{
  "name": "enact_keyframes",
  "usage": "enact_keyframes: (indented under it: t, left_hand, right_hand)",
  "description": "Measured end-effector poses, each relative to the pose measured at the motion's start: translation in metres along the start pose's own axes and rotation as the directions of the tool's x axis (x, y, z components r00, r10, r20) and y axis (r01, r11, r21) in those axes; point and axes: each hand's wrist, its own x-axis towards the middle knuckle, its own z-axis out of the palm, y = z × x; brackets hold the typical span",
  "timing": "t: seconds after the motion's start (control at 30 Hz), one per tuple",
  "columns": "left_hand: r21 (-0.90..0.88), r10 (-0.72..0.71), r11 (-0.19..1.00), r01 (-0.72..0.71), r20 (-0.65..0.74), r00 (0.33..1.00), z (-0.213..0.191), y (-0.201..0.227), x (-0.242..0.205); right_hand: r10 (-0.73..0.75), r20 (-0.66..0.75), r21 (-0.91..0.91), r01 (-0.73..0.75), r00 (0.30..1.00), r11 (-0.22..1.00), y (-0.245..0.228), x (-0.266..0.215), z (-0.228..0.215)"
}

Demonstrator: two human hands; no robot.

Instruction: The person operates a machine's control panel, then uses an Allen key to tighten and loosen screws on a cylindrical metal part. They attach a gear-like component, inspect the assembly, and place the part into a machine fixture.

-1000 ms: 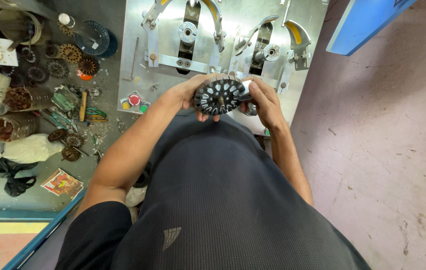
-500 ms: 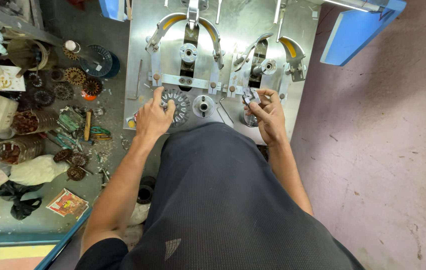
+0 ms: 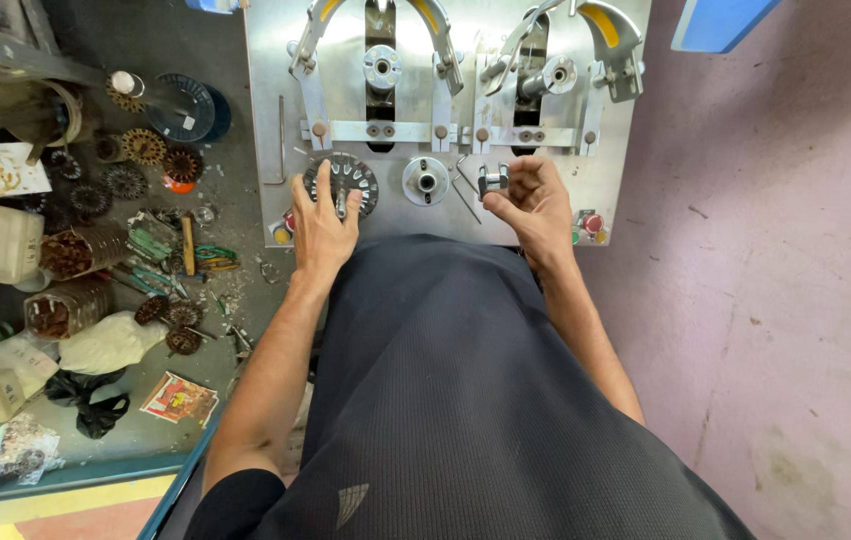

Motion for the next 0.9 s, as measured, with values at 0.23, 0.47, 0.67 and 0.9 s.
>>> enact_keyframes:
  t: [0.23,0.47,0.67,0.9]
  left_hand:
    - [0.05,0.24,0.97,-0.238,-0.049,0.97,-0.048,0.025,-0.006]
    - [-0.658,0.348,0.752,-0.036,0.351,0.869,-0.082,0.072,-0.016]
    - [-0.906,0.342,0.32,0.276,0.383,0.858,-0.078,0.055,0.011]
    - [-0.905,0.281,-0.012,0.426,0.405,0.87,-0.07,0.038,0.03]
  right_hand:
    - [-0.053,-0.01,-0.509,0.041,0.999,0.86,-0.014,-0.023,0.041]
    - [-0.162,0.309,-0.569,0.318,0.937,0.758,-0.026,-0.036,0.085]
    - [0.008,0.136,0.116,-0.024,0.991,0.993,0.001,-0.016,0.087]
    - [-0.197,0.176,-0.898,0.24,0.964,0.37,0.052,0.015,0.094]
